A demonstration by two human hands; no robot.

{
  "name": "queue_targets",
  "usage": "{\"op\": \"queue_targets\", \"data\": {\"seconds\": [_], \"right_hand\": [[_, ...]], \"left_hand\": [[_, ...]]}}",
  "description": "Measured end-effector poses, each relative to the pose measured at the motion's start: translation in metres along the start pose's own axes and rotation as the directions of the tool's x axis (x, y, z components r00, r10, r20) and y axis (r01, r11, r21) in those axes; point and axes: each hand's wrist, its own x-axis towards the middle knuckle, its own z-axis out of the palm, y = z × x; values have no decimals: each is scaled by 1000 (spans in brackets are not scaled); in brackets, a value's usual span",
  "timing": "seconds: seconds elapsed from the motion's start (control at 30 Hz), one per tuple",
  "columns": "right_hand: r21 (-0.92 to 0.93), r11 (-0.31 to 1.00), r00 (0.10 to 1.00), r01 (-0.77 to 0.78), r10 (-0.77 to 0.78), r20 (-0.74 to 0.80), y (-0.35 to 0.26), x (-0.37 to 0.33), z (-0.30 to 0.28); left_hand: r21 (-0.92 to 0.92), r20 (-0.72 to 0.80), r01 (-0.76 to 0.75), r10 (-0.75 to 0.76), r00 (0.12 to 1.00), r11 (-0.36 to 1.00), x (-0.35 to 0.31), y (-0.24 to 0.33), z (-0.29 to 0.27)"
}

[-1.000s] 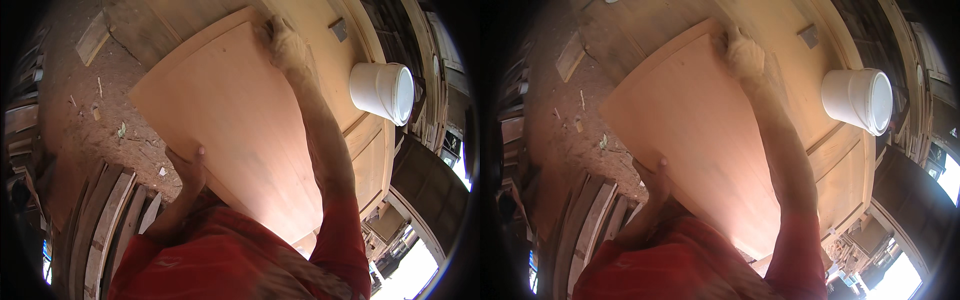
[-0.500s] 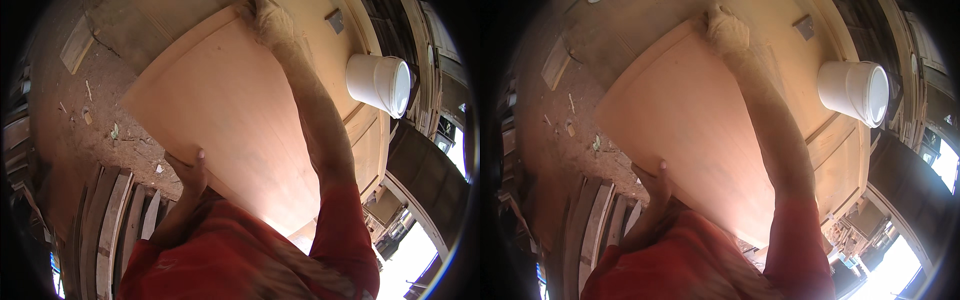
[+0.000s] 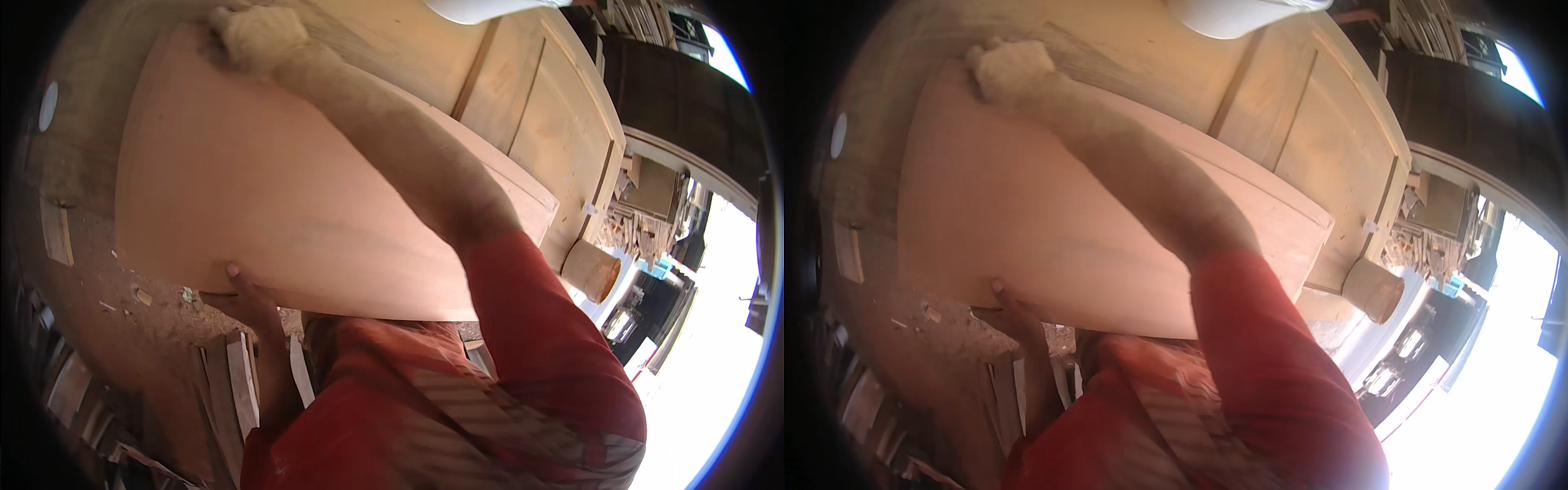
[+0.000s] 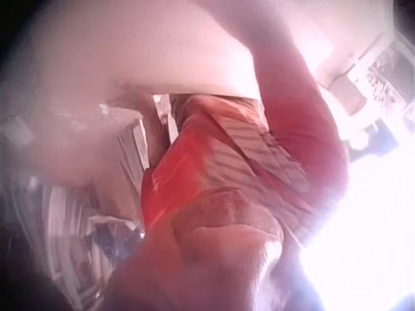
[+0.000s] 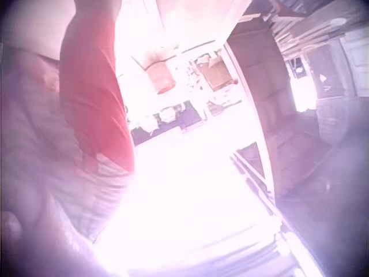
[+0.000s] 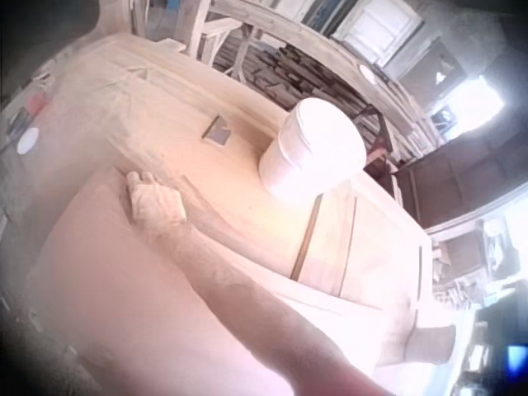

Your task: The person picks up a sanding block and a wooden panel, then sands the edges and corners of the panel with the sanding block by hand. They place the panel onto a wooden workbench and sand its edges with the sanding block.

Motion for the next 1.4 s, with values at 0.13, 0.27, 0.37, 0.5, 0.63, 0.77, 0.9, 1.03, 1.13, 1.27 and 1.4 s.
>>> {"op": "queue_targets", "data": {"seconds": [0.13,0.27,0.37,0.5,0.63,0.77,0.9,1.03,1.13,1.27,1.4], "right_hand": [[2,1000,999,-2,2,-34,41,-55,-8],[86,995,995,-54,60,-73,130,-231,-60],[25,993,984,-115,117,-131,195,-385,-113],[-101,983,988,-152,147,-55,256,-537,-174],[-29,992,989,-121,118,-84,265,-534,-162],[67,997,985,-38,48,-167,207,-391,-100],[108,994,977,1,23,-214,183,-326,-79],[94,986,988,-138,144,-52,231,-446,-129],[8,939,939,-343,343,-33,285,-595,-185],[-49,806,801,-590,576,-164,288,-687,-236],[332,561,407,-758,805,-431,215,-666,-219]], "left_hand": [[39,31,11,-12,999,999,-2,12,7],[1,77,-143,143,987,990,2,2,9],[13,21,-196,195,981,981,5,8,6],[-16,66,-118,119,991,993,7,2,5],[-13,38,-199,200,979,980,22,-8,3],[-31,89,-220,222,971,975,4,2,8],[-123,209,-229,251,945,966,11,-4,6],[-84,136,-176,186,973,981,21,-10,2],[-99,72,-206,213,974,974,27,-3,19],[-9,-1,-185,185,983,983,23,0,1],[138,-196,-248,272,942,959,41,-31,-3]]}}
